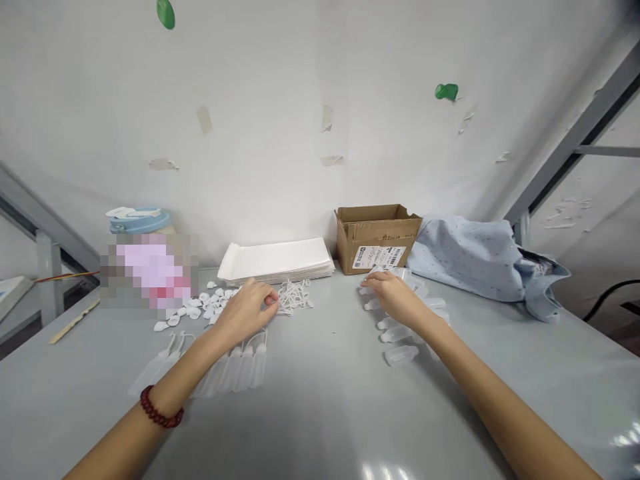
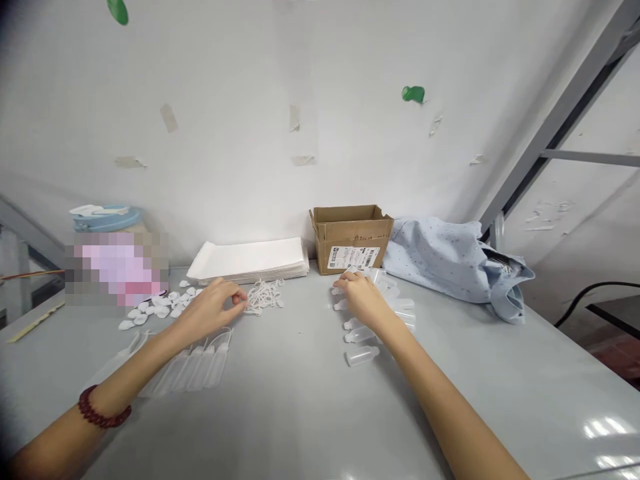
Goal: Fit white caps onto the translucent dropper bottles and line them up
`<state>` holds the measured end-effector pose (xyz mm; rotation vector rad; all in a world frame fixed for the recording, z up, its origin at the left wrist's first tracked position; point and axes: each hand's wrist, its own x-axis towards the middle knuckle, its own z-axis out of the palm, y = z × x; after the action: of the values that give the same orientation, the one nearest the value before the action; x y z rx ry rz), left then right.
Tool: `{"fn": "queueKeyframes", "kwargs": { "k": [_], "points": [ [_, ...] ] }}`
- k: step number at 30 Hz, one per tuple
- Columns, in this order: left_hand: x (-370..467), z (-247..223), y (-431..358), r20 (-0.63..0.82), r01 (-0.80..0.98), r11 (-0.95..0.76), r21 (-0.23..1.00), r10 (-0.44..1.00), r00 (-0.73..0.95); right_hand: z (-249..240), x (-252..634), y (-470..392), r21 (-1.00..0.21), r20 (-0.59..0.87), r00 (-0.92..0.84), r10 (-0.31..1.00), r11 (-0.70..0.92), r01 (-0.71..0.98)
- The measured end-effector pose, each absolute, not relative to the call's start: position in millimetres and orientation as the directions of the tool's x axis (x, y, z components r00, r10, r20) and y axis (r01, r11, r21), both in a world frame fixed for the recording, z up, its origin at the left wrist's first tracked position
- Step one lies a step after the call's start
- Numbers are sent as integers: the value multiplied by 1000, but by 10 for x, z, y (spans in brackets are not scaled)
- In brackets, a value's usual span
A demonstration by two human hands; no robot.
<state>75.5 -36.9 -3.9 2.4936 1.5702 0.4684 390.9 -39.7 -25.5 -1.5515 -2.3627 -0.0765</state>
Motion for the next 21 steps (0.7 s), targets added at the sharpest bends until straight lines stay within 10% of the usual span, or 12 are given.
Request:
{"fn": "queueKeyframes", "kwargs": {
  "k": [21],
  "points": [
    [765,-26,-475,222,789,-504,352,863,453,-456,3879,-256,-84,355,-366,860,419,904]
  ]
}}
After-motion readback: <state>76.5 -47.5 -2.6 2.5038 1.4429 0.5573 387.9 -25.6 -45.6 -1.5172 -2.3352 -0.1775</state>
